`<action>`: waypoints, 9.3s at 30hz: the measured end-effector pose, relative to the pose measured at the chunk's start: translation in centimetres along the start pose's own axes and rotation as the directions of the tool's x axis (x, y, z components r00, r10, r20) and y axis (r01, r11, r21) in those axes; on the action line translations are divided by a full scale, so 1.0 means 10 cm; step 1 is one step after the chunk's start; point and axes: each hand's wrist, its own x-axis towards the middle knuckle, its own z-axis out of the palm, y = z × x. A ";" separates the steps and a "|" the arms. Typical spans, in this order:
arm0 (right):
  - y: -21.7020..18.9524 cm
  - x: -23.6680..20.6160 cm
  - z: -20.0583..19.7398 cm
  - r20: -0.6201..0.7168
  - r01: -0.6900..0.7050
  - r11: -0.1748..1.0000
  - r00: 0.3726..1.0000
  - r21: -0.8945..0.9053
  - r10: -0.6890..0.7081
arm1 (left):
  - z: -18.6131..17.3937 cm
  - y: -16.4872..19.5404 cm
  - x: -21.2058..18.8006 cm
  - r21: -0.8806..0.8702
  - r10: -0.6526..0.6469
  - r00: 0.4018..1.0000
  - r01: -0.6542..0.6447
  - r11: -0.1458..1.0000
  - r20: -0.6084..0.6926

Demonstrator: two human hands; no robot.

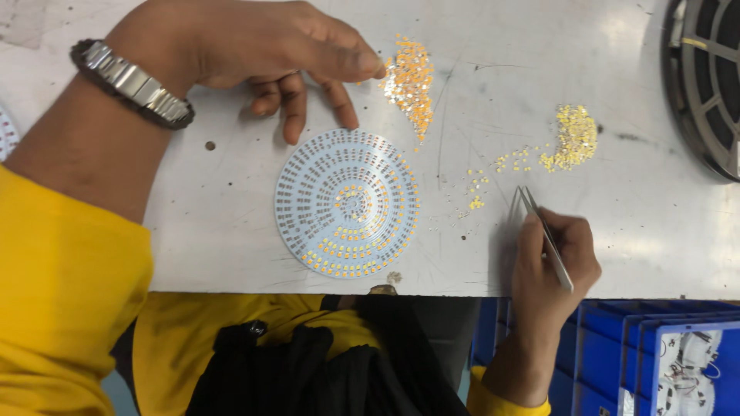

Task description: The person uses tweezers to pick small yellow LED components from a pile and place them into designated spots on a circular LED board. The hands repeatedly pick, orient, and place the LEDs one by one across the board's surface.

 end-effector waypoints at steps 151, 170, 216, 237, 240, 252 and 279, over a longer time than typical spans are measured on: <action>0.28 -0.42 -0.27 0.310 0.216 0.932 0.900 0.290 -0.305 | 0.03 -0.08 -0.01 0.072 0.129 0.987 -0.123 0.990 -0.091; -0.30 -0.47 0.04 0.373 0.254 0.903 0.846 0.346 -0.381 | 0.06 0.02 -0.05 0.089 0.093 0.989 -0.083 0.993 -0.111; 0.07 -0.25 -0.12 0.315 0.035 0.967 0.942 0.251 -0.116 | 0.03 0.04 -0.01 0.048 -0.008 0.997 0.012 0.999 -0.080; -0.47 -0.44 0.15 0.404 0.151 0.936 0.872 0.317 -0.278 | 0.06 0.07 -0.05 0.092 0.021 0.995 -0.012 0.996 -0.102; -0.52 -0.42 0.15 0.425 0.148 0.941 0.863 0.306 -0.274 | 0.06 0.07 -0.04 0.097 0.021 0.995 -0.012 0.995 -0.093; -0.17 -0.29 0.04 0.345 -0.068 0.946 0.937 0.318 -0.049 | -0.01 -0.02 0.06 0.027 -0.032 0.999 0.031 0.999 0.023; -0.12 -0.20 0.08 0.309 -0.099 0.955 0.951 0.279 0.008 | -0.01 -0.01 0.07 0.076 -0.012 1.000 0.010 0.997 0.021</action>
